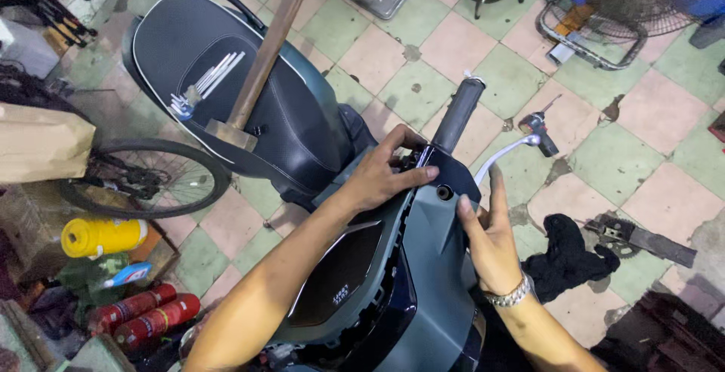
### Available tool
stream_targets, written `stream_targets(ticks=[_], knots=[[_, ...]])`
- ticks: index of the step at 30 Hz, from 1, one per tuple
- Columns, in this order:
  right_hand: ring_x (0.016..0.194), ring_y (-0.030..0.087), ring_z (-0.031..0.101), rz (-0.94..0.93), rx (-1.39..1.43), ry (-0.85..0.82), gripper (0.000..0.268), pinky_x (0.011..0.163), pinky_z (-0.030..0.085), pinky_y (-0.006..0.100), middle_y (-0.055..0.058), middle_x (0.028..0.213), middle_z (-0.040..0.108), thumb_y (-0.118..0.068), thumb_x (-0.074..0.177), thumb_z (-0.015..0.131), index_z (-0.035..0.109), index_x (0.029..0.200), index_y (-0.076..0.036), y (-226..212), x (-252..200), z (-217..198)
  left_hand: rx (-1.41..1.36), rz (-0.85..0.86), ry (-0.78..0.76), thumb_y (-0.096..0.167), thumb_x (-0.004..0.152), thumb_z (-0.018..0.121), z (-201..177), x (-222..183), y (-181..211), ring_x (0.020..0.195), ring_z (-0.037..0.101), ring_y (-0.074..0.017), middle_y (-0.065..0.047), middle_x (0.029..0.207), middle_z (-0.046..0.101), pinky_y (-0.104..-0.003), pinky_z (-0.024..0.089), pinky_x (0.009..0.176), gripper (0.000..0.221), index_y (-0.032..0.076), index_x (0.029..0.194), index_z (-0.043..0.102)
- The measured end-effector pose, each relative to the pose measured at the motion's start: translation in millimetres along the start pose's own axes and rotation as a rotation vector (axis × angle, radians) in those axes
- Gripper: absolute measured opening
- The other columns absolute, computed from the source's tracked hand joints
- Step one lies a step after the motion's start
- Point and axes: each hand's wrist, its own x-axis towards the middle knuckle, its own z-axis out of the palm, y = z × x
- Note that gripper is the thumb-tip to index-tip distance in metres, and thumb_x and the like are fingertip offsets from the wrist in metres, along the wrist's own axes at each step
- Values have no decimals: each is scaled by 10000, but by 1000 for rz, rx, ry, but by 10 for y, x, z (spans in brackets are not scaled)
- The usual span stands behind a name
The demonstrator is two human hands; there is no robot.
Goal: The person aligns and installs the front body panel onto a scooter, using a screwdriver to fasten screws into the panel and frame while holding it in place by hand.
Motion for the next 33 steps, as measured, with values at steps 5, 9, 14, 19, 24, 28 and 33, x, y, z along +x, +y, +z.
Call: stream_targets(ticks=[5,9,14,19,24,28,33], knots=[[1001,36,612,-405,-224,-12,477,837,499,199,28,1156,654,-248,1048,593,443,1455,-50,-492,54,-40,28,55,2,452,829,815,31,40,-1,1094,682,-202,-91,1160,695,-364,538,984,590,56,1210,601],[666,37,540,-132,-156,-22,286,587,445,209,-22,806,665,-252,982,651,680,1207,-79,-601,238,148,-91,46,4,405,849,812,43,-21,-28,1132,655,-210,-73,1200,659,-365,526,1000,588,64,1272,585],[637,71,474,-146,-263,102,249,561,395,252,33,729,608,-237,991,727,698,1120,-27,-559,229,158,-66,78,10,350,873,813,29,-60,-17,1195,628,-213,-88,1231,648,-364,495,1049,591,72,1335,572],[640,46,590,-126,-313,-21,267,586,485,232,8,732,709,-231,920,736,708,1113,-50,-728,234,-5,-155,-51,-3,320,845,815,21,-82,-13,1192,619,-224,-101,1239,634,-373,491,1044,643,69,1365,531],[797,153,737,-420,-522,-8,390,713,561,280,93,923,753,-220,891,763,681,1210,-10,-921,267,-359,57,-83,11,289,914,790,23,-149,189,1325,569,-256,-130,1359,614,-389,410,1149,634,42,1424,506],[882,224,739,-597,-602,-173,314,782,568,316,109,1002,737,-177,890,776,693,1168,-56,-1226,808,-676,-25,-308,91,347,896,768,86,-192,512,1277,599,-250,-127,1336,639,-385,454,1101,692,54,1451,475],[1227,365,601,-1255,-825,-744,593,1030,440,525,170,1277,627,-208,704,760,655,1264,-42,-1600,1992,-360,489,-499,176,469,855,751,205,-142,995,1254,615,-311,-162,1328,636,-428,509,1005,689,39,1354,550]])
